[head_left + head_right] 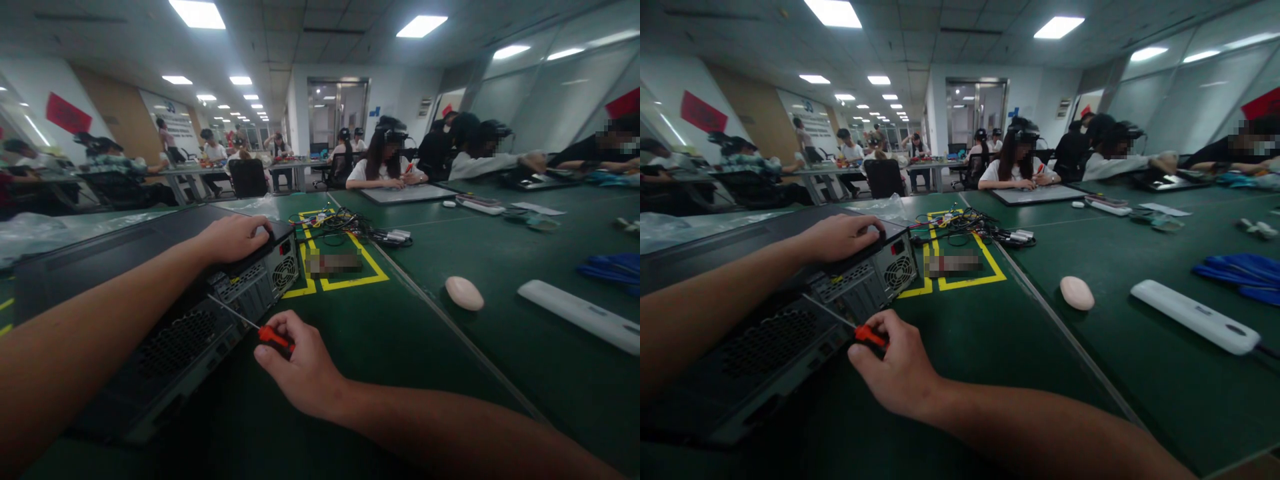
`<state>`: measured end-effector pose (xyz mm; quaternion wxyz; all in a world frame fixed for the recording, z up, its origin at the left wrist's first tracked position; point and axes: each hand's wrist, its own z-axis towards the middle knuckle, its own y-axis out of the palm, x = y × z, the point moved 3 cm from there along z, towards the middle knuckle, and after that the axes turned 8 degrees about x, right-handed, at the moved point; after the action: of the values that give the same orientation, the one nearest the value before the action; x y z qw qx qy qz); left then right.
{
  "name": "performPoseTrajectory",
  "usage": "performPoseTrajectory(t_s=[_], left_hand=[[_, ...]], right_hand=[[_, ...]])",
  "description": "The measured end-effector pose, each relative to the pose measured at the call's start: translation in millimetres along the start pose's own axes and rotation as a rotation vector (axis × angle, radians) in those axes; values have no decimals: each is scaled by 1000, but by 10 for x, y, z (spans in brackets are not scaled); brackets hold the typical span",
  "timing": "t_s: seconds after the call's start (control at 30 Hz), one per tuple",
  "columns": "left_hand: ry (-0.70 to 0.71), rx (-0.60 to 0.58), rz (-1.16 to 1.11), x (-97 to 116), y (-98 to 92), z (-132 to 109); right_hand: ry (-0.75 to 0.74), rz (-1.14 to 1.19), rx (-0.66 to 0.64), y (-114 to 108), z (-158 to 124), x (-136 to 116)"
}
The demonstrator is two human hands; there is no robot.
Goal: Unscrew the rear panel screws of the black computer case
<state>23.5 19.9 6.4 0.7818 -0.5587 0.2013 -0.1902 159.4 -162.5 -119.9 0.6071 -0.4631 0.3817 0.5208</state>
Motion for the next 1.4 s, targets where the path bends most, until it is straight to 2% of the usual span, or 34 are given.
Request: performPoseTrajectory(t_s=[0.63,1.13,1.4], left_hand=[[-16,-6,1,-6,21,16],[-18,-9,2,8,7,11],[-13,-20,5,45,-24,-4]], right_hand=[[18,27,4,19,-3,29],[-102,-5,-7,2,-9,44],[15,14,-8,37,-26,81]])
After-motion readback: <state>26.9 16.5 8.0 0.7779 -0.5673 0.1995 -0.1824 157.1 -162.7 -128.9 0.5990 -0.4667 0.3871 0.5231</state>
